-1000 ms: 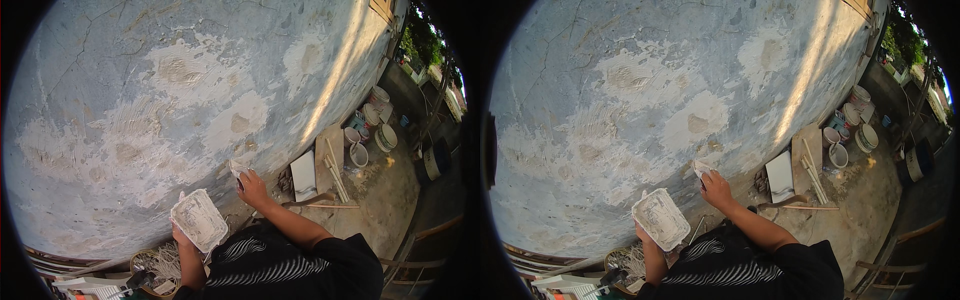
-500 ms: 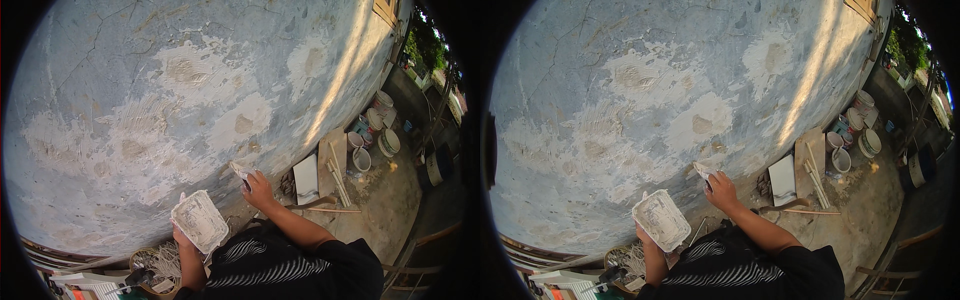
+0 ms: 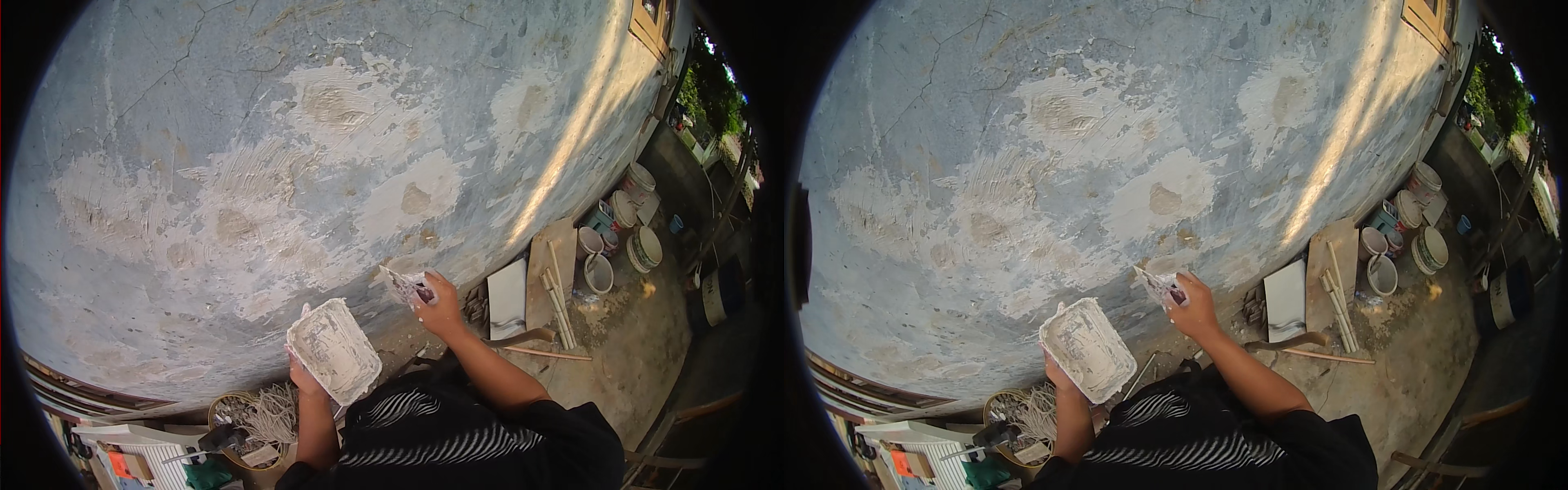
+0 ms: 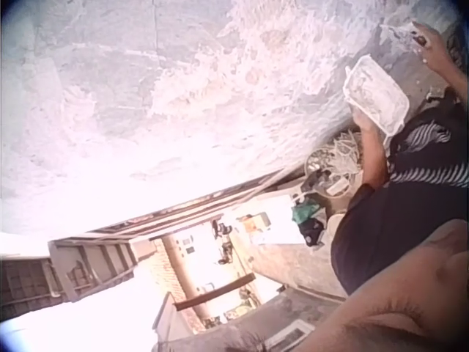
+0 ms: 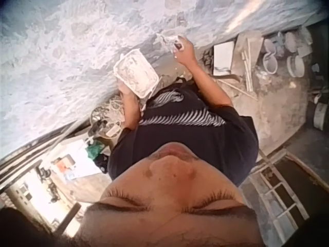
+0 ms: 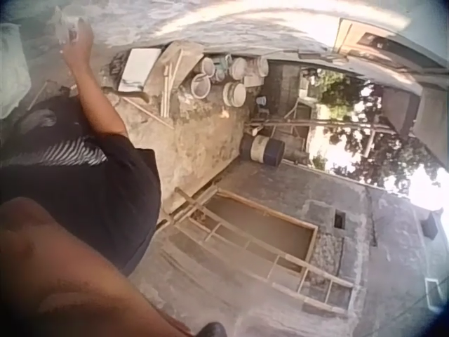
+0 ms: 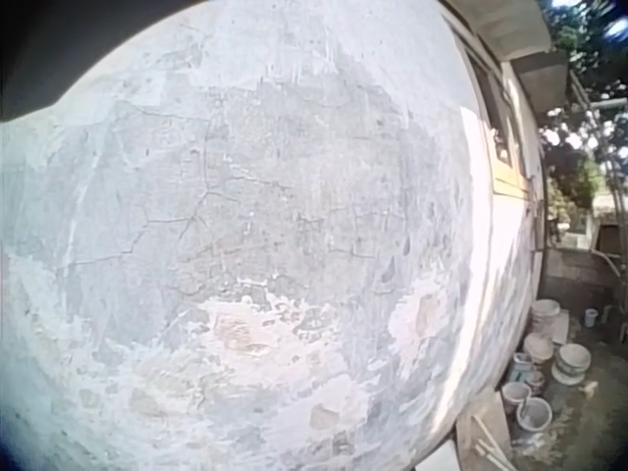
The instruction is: Patching and smoothing a wall using putty and a scraper.
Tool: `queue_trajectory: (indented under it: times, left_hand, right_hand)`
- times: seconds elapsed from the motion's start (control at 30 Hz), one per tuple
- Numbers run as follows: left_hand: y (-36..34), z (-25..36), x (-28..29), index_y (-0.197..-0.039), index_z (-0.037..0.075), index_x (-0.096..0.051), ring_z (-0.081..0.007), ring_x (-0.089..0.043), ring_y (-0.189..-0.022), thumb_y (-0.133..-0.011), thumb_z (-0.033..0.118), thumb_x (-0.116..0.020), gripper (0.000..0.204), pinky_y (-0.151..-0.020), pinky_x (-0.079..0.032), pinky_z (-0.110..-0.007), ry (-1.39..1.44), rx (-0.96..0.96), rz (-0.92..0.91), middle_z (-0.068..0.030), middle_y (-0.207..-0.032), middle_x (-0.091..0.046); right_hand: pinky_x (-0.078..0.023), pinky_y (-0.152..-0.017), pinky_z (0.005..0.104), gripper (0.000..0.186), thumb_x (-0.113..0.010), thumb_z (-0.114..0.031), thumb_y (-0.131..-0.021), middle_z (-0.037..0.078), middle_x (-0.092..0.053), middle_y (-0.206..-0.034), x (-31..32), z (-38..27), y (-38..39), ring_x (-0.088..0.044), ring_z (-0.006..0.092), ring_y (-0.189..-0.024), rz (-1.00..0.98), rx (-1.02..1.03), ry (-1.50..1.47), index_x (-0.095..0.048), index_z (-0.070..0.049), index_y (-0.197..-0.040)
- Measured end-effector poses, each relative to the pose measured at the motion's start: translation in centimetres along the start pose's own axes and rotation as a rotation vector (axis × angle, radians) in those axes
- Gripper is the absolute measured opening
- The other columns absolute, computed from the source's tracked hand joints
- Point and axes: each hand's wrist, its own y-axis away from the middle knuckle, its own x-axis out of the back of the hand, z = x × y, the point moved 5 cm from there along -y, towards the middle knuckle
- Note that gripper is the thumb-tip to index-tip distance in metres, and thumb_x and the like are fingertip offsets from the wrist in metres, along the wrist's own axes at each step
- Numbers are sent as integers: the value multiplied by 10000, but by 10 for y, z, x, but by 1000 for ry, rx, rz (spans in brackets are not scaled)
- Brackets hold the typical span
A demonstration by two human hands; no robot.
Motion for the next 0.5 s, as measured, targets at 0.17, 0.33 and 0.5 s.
queue_trajectory:
  times: [0.17, 0.33, 0.5]
  left_hand:
    - [-1, 0, 2, -1500, 78, -91, -351, -354, -1330, -879, 637, -406, 893, -1080, -306, -509, -41, -29, 29, -172, -1484, -295]
    - [-4, 8, -11, -1501, 78, -52, -343, -315, -1352, -876, 635, -419, 914, -1098, -270, -497, -145, -112, -10, -160, -1492, -280]
    - [-9, 20, -12, -1497, 62, -59, -340, -295, -1361, -876, 623, -438, 918, -1107, -250, -488, -166, -262, -60, -166, -1496, -261]
  right_hand:
    - [-514, -741, 281, 253, -580, 67, -827, 88, -627, -961, 7, -11, -19, -638, 166, -853, -93, -301, -670, -525, -3, -1064]
    - [-525, -756, 260, 325, -569, 56, -865, 61, -602, -998, 1, -51, -28, -615, 130, -917, -239, -536, -1089, -476, -18, -1168]
    - [-513, -773, 248, 221, -555, 29, -897, 35, -612, -967, -14, -71, -19, -601, 99, -903, -478, -552, -1070, -548, -21, -1112]
